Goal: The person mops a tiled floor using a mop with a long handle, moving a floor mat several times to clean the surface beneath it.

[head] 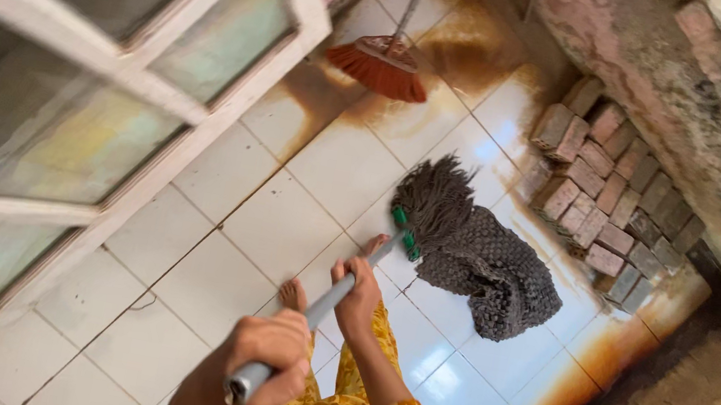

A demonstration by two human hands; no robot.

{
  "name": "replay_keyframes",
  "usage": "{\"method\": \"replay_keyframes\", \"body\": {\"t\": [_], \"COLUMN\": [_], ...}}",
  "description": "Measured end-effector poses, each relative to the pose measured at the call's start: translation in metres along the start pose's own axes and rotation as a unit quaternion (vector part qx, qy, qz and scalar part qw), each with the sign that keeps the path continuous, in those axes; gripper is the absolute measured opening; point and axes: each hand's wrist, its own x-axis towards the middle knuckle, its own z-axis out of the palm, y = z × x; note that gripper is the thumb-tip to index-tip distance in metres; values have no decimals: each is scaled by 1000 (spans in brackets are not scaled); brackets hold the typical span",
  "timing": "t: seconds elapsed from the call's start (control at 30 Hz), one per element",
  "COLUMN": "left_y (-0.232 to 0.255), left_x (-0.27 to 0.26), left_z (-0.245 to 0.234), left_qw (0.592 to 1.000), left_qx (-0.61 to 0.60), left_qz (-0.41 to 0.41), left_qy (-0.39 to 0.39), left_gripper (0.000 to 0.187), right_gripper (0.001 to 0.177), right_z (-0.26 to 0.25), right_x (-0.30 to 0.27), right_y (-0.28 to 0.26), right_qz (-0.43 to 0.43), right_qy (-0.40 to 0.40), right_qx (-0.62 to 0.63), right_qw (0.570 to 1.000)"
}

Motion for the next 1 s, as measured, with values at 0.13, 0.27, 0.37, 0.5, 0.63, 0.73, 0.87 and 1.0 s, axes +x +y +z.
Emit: {"method": "replay_keyframes", "body": {"t": [0.13,0.27,0.37,0.5,0.63,0.73,0.87,1.0], "left_y": [11,2,-17,-15,-4,-17,-59,-92], "left_x": [-34,-39,-32,-52,-70,-71,-68,-79], "left_z": [-9,-1,-10,-38,-58,-55,1,40], "left_qw": [997,975,954,962,984,994,992,994], "left_qx": [44,143,190,187,131,68,5,-7], "left_qz": [-3,45,77,80,66,86,88,87], "left_qy": [67,167,220,183,97,-3,-86,-60], "left_gripper": [22,22,22,25,29,29,21,20], "right_gripper": [18,20,16,13,20,16,6,17], "right_z": [56,120,153,153,108,59,12,-6], "right_x": [25,69,90,69,24,-10,-42,-32], "right_y": [-8,-27,-48,-74,-70,-27,55,112], "right_qz": [-123,-154,-230,-246,-105,-73,-90,-118], "right_qy": [-14,-118,-264,-212,-194,-171,-48,25], "right_qx": [29,107,164,108,60,45,17,-34], "right_qw": [992,975,922,940,974,981,995,992]}}
